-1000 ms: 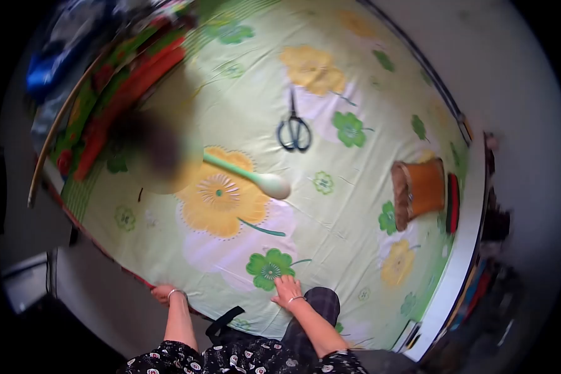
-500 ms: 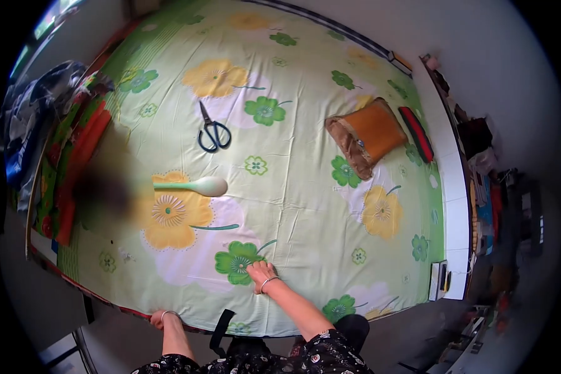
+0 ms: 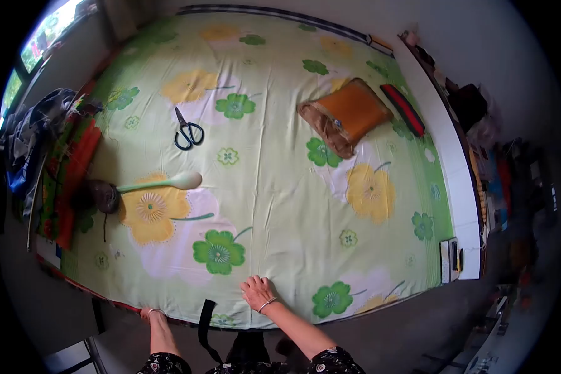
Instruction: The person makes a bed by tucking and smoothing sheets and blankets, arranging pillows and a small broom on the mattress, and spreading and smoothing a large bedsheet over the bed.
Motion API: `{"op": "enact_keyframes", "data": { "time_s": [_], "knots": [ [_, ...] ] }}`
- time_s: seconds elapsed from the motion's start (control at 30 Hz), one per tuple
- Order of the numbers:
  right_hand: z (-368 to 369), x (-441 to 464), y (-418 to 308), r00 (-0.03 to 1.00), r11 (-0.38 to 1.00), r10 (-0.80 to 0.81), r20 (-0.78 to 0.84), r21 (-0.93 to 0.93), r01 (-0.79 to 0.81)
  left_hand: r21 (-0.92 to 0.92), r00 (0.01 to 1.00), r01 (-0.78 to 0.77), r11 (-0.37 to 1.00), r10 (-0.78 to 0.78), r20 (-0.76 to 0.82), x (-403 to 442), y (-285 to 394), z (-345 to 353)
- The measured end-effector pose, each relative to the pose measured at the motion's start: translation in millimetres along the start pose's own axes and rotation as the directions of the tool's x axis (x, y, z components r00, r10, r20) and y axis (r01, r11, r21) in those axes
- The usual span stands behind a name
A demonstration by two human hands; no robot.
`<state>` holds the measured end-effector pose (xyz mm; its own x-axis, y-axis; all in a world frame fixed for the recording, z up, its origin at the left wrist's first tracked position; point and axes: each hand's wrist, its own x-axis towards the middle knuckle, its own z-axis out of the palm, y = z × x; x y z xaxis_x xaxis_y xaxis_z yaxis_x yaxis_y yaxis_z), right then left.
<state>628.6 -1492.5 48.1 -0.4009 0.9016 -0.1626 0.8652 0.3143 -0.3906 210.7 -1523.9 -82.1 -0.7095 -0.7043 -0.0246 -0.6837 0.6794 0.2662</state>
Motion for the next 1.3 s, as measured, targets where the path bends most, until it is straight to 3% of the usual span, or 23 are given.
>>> {"op": "enact_keyframes", "data": {
  "time_s": [0.13, 0.2, 0.3, 0.33, 0.4, 0.43, 0.47, 0.53, 0.6, 0.63, 0.83, 0.93, 1.03, 1.13, 1.3],
  "knots": [
    [6.1, -50.6, 14.4, 0.998, 0.997, 0.016, -0.063, 0.077, -0.011, 0.054, 0.992, -0.118, 0.992, 0.115, 0.049, 3.0, 5.9, -5.3],
    [1.0, -68.8, 30.4, 0.948, 0.978, 0.189, -0.256, 0.133, -0.159, 0.086, 0.980, -0.190, 0.978, 0.184, 0.076, 2.4, 9.4, -12.6],
    [-12.4, -101.1, 68.2, 0.868, 0.904, 0.425, -0.257, 0.081, -0.419, 0.171, 0.918, -0.389, 0.905, 0.365, 0.152, 3.4, 3.8, -38.3],
    [-12.3, -111.4, 79.1, 0.825, 0.835, 0.538, -0.171, -0.024, -0.550, 0.086, 0.720, -0.676, 0.732, 0.630, 0.290, -1.2, -1.7, -57.6],
    [-20.7, -126.5, 96.7, 0.710, 0.710, 0.704, 0.023, -0.038, -0.703, 0.043, 0.403, -0.900, 0.434, 0.788, 0.466, -61.1, -17.6, -114.2],
    [-12.5, -137.0, 109.6, 0.783, 0.783, 0.622, -0.001, 0.029, -0.621, -0.042, -0.023, -0.999, -0.017, 0.989, 0.144, -49.6, -42.1, -65.2],
    [-21.8, -132.2, 110.6, 0.770, 0.765, 0.637, 0.044, 0.087, -0.638, -0.180, -0.380, -0.907, -0.380, 0.924, -0.031, -77.2, -56.3, -75.3],
    [-28.8, -120.7, 117.6, 0.739, 0.738, 0.662, 0.124, 0.062, -0.672, -0.345, -0.668, -0.702, -0.623, 0.744, 0.017, -139.1, -86.4, -119.1],
    [-36.9, -111.2, 120.0, 0.687, 0.693, 0.686, 0.240, 0.070, -0.717, -0.491, -0.800, -0.563, -0.665, 0.587, 0.124, -189.2, -119.0, -155.1],
    [-41.2, -111.7, 122.1, 0.695, 0.703, 0.667, 0.269, 0.083, -0.706, -0.357, -0.770, -0.638, -0.682, 0.572, 0.283, -199.8, -141.6, -162.2],
    [-31.3, -123.4, 157.5, 0.864, 0.806, 0.421, 0.277, 0.323, -0.496, -0.207, -0.635, -0.683, -0.701, 0.429, 0.643, -238.4, -179.7, -207.4],
    [-54.2, -133.1, 177.0, 0.782, 0.460, 0.359, 0.509, 0.632, -0.623, -0.183, -0.594, -0.674, -0.716, 0.378, 0.710, -236.9, -187.2, -216.4],
    [-68.4, -162.3, 203.2, 0.795, 0.640, 0.440, 0.416, 0.475, -0.603, -0.129, -0.542, -0.694, -0.708, 0.396, 0.741, -233.8, -207.4, -224.4],
    [-77.1, -213.0, 224.6, 0.830, 0.853, 0.512, 0.222, -0.018, -0.521, -0.122, -0.508, -0.716, -0.687, 0.393, 0.766, -233.2, -226.8, -229.0],
    [-86.9, -286.8, 261.3, 0.785, 0.826, 0.559, 0.267, -0.101, -0.554, -0.027, -0.522, -0.671, -0.741, 0.446, 0.727, -226.9, -247.5, -220.7]
  ]
}}
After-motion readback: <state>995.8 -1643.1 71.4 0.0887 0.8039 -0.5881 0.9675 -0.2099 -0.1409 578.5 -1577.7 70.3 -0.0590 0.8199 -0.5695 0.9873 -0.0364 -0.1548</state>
